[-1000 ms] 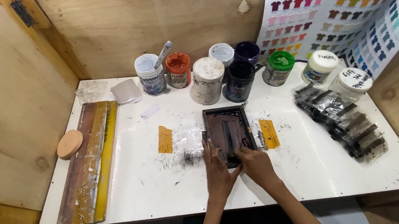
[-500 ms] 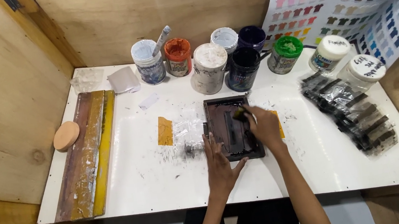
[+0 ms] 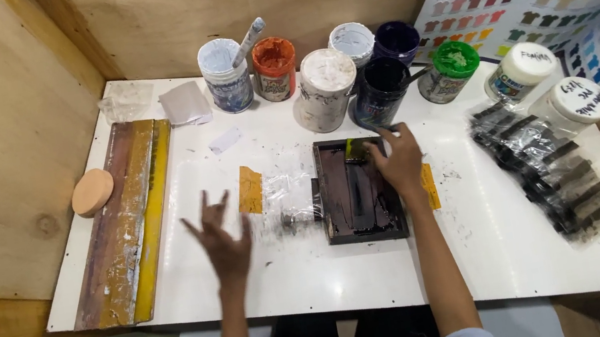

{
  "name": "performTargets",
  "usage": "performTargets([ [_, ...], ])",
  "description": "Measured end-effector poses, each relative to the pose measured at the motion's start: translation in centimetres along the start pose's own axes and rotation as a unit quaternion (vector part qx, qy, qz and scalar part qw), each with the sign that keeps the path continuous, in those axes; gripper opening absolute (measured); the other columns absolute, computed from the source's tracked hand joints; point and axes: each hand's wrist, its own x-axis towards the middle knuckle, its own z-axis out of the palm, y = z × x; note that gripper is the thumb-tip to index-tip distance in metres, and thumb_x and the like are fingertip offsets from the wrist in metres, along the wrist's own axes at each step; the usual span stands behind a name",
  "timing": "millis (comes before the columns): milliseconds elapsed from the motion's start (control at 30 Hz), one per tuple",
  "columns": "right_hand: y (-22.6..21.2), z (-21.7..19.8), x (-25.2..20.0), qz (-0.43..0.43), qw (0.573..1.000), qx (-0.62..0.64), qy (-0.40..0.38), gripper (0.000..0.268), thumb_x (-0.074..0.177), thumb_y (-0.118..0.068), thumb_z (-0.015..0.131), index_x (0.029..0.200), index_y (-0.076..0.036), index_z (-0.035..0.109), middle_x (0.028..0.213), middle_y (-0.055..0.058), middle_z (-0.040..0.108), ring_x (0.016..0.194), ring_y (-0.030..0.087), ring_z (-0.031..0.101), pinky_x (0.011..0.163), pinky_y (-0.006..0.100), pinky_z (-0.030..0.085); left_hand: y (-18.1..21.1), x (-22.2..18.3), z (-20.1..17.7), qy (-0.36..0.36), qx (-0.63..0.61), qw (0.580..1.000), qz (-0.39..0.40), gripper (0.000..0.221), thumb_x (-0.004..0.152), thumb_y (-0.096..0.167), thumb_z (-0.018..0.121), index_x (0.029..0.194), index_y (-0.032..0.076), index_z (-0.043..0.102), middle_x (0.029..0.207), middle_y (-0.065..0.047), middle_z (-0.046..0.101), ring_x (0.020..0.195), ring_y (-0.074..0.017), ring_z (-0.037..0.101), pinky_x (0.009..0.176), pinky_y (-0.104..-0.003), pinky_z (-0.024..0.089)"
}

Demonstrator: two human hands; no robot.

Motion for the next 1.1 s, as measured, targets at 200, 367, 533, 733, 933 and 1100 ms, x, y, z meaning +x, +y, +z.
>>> performTargets([
  [200,0.2,-5.7,-0.5,0.088,0.992,-0.001,-0.09,0.036,0.096,-0.037,0.077,0.119,-0.009,0.078,0.082,0.014,0.068,0.079,0.038,0.071,0.07,0.05,0.059,-0.5,0.9,-1.0,-0.023,0.061,0.998,0.003,0.034,0.093,0.013,0.064,0.125,0.018,0.055,0.124,0.003,0.068,0.138,-0.0247,0.053,0.121,-0.066,0.011],
  [367,0.5,-5.4,-1.1,0.112,0.974,-0.033,-0.193,0.039,0.093,-0.04,0.076,0.118,-0.011,0.078,0.076,0.012,0.075,0.075,0.036,0.074,0.065,0.049,0.061,0.5,1.6,-1.8,-0.151,0.086,0.985,-0.013,0.046,0.093,0.021,0.065,0.137,0.024,0.053,0.135,0.005,0.064,0.147,-0.0217,0.041,0.12,-0.069,0.011],
  [533,0.3,-4.7,-1.1,0.123,0.964,-0.016,-0.237,0.04,0.095,-0.042,0.072,0.119,-0.01,0.077,0.073,0.012,0.076,0.071,0.034,0.075,0.065,0.048,0.061,1.7,2.4,-2.7,-0.245,0.107,0.963,-0.011,0.047,0.094,0.03,0.065,0.14,0.028,0.053,0.139,0.009,0.063,0.147,-0.0175,0.04,0.123,-0.065,0.013],
  [733,1.4,-3.1,-1.4,0.105,0.967,-0.004,-0.232,0.042,0.093,-0.03,0.071,0.122,0.001,0.074,0.078,0.018,0.076,0.075,0.037,0.074,0.064,0.047,0.061,2.3,2.7,-3.1,-0.289,0.106,0.951,-0.02,0.044,0.096,0.031,0.064,0.139,0.031,0.058,0.142,0.012,0.06,0.147,-0.0154,0.039,0.124,-0.062,0.011],
  [933,2.4,-2.2,-1.6,0.09,0.971,0.025,-0.221,0.04,0.092,-0.021,0.07,0.121,0.007,0.072,0.077,0.022,0.074,0.074,0.04,0.074,0.062,0.046,0.059,2.1,2.8,-3.1,-0.283,0.111,0.952,-0.026,0.046,0.095,0.031,0.066,0.14,0.031,0.058,0.141,0.009,0.061,0.147,-0.018,0.04,0.123,-0.063,0.012],
  [1100,0.9,-3.1,-1.4,0.079,0.979,0.05,-0.181,0.037,0.09,-0.018,0.07,0.117,0.007,0.072,0.073,0.022,0.072,0.072,0.041,0.072,0.065,0.047,0.058,3.3,3.3,-3.9,-0.278,0.073,0.958,-0.001,0.044,0.094,0.024,0.066,0.137,0.031,0.06,0.137,0.011,0.064,0.146,-0.0153,0.039,0.124,-0.06,0.013],
])
